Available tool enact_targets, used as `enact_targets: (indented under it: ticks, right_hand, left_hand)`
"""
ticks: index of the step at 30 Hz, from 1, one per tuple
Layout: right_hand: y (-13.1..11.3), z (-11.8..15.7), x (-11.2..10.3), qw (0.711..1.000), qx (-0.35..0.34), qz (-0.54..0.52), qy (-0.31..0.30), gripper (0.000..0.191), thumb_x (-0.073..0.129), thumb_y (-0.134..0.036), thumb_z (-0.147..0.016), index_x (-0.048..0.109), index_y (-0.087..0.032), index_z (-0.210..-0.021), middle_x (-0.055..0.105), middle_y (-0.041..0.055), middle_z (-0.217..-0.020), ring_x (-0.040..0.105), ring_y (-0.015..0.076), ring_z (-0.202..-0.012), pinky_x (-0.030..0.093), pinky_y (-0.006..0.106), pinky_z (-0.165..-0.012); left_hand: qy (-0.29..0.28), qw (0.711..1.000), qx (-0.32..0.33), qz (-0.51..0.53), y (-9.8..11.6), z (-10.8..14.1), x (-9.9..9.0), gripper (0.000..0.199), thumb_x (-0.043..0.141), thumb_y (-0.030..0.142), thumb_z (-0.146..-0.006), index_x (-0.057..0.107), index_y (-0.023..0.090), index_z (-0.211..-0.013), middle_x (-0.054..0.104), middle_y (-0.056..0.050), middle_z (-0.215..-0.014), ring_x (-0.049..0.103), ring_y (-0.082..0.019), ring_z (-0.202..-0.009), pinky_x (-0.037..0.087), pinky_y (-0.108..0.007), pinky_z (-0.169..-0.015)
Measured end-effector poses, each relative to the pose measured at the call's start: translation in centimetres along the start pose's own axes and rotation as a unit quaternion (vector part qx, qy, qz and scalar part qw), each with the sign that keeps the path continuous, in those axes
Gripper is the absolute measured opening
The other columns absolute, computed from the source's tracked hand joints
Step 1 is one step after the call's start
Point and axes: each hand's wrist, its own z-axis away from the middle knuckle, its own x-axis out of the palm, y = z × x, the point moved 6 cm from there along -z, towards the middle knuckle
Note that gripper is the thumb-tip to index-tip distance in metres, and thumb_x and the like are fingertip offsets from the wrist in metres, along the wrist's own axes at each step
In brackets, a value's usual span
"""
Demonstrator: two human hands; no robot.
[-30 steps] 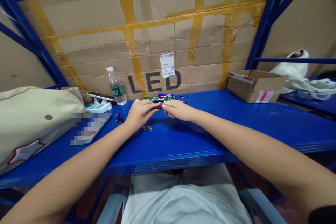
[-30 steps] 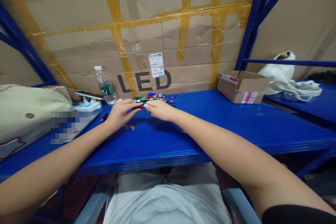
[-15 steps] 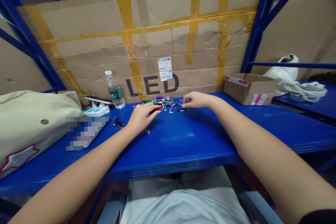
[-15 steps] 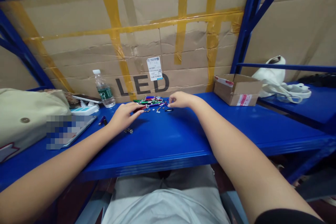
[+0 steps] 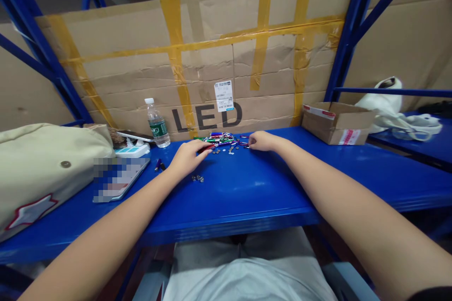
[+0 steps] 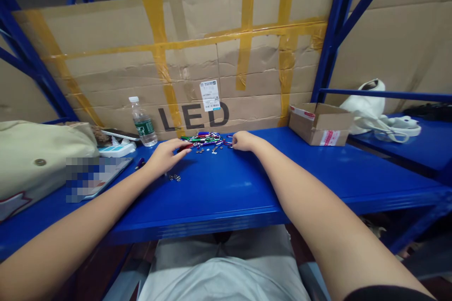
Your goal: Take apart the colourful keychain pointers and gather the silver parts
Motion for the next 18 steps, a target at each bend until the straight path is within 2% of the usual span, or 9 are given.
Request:
enact_targets:
  ticks: [3,5,9,13,16,18]
  right_hand:
    - [0.4,-0.5,-0.2,0.996,-0.023,0.002,0.085,0.037,0.055,-0.031,-0.084,0.062,-0.012,-0.115,0.063,0.0156,-0.114,0.059,0.0241,-0.101,0.043,0.028,-0.082]
    - [0.2,-0.9,0.3,0.995,-0.042,0.014,0.089,0.039,0.051,-0.033,-0.087,0.059,-0.013,-0.119,0.06,0.016,-0.12,0.056,0.0246,-0.106,0.042,0.029,-0.085]
    - [0.2,-1.5,1.5,0.997,-0.006,0.054,0.056,0.029,0.051,-0.037,-0.086,0.069,-0.017,-0.097,0.065,0.0129,-0.106,0.061,0.0231,-0.093,0.042,0.028,-0.074]
    - [-0.1,-1.4,1.0,0.995,-0.004,0.063,0.074,0.027,0.052,-0.036,-0.086,0.069,-0.015,-0.088,0.067,0.0126,-0.097,0.061,0.0216,-0.086,0.04,0.027,-0.069]
    - [-1.5,-0.6,-0.3,0.992,-0.038,0.011,0.118,0.022,0.053,-0.03,-0.086,0.068,-0.015,-0.09,0.068,0.0108,-0.096,0.06,0.0201,-0.088,0.039,0.026,-0.071]
    - [-3.3,0.3,-1.0,0.986,-0.082,-0.078,0.126,0.02,0.052,-0.029,-0.086,0.067,-0.015,-0.09,0.068,0.0078,-0.09,0.059,0.0174,-0.082,0.04,0.025,-0.07]
  left_hand:
    - [0.002,1.0,0.001,0.013,-0.1,0.0,0.0,0.025,0.054,0.034,-0.088,0.068,0.021,-0.103,0.07,-0.006,-0.101,0.064,-0.02,-0.094,0.05,-0.036,-0.086]
    - [-0.001,1.0,0.0,0.015,-0.1,0.0,0.0,0.024,0.054,0.033,-0.087,0.068,0.021,-0.103,0.07,-0.006,-0.101,0.064,-0.02,-0.094,0.05,-0.036,-0.085]
    - [-0.012,1.0,-0.002,0.012,0.0,-0.1,0.1,0.023,0.055,0.031,-0.087,0.067,0.021,-0.103,0.07,-0.006,-0.1,0.064,-0.02,-0.094,0.049,-0.036,-0.085]
    - [-0.019,1.0,-0.008,0.013,-0.1,-0.1,0.0,0.023,0.054,0.031,-0.087,0.067,0.02,-0.102,0.07,-0.006,-0.101,0.064,-0.021,-0.095,0.049,-0.036,-0.085]
    - [-0.016,0.999,-0.021,0.023,0.0,-0.1,0.0,0.023,0.053,0.032,-0.087,0.065,0.02,-0.102,0.069,-0.006,-0.101,0.063,-0.021,-0.094,0.048,-0.036,-0.085]
    - [-0.019,0.998,-0.042,0.042,0.1,-0.1,0.1,0.022,0.05,0.03,-0.087,0.062,0.018,-0.101,0.068,-0.007,-0.099,0.063,-0.021,-0.09,0.049,-0.035,-0.081]
